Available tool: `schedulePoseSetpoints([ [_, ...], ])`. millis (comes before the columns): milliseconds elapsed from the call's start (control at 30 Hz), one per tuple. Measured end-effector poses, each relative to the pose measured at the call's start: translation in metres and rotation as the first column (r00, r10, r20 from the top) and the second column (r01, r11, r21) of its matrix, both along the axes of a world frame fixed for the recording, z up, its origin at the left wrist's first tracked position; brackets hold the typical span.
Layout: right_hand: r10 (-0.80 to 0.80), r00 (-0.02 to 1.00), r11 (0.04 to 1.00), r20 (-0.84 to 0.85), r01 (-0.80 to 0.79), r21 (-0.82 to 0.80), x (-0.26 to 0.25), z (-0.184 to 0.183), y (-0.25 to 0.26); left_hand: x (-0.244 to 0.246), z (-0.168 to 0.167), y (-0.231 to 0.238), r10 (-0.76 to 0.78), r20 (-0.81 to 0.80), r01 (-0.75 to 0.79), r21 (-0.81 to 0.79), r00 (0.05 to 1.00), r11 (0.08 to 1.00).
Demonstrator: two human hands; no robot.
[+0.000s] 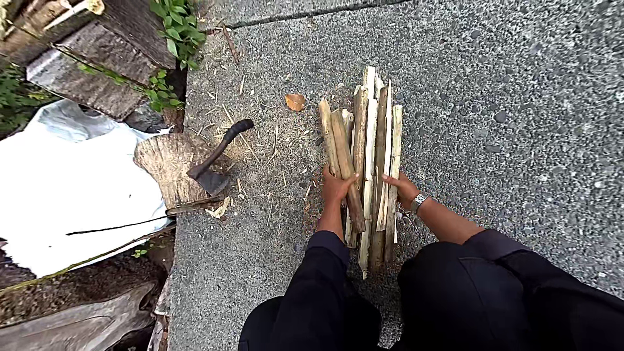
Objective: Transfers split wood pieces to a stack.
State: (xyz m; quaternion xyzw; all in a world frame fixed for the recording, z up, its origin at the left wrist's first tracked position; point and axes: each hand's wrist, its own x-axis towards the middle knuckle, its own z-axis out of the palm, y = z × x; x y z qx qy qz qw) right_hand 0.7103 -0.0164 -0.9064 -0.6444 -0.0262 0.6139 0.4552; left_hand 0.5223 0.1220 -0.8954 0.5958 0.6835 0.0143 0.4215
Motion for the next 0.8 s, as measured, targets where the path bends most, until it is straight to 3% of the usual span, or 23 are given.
schedulePoseSetpoints([
  [167,-0.133,0.979,0.991,-0.155,0.133,-0.012,0.009,-0.009,-0.010,-0.006,-0.004,-0.009,0.031,0.241,0.009,-0.163,0.970,0.987],
  [333,-0.080,0.982,0.996,-0.174,0.085,0.022,0.018,-0.016,-0.026,-0.013,-0.025,-0.024,0.112,0.360,0.022,-0.348,0.926,0.937],
  [567,-0.090,0.969,0.995,-0.228,0.099,0.032,0.018,-0.016,-0.045,0.001,-0.016,-0.036,0.078,0.424,0.076,-0.335,0.902,0.939],
  [700,-0.131,0.950,0.980,-0.282,0.167,0.108,0.005,-0.018,-0.047,0.002,-0.018,-0.047,0.259,0.522,-0.029,-0.408,0.813,0.913],
  [800,-0.148,0.953,0.972,-0.264,0.190,0.139,0.006,-0.022,-0.051,0.005,-0.009,-0.048,0.274,0.543,-0.001,-0.448,0.794,0.894],
])
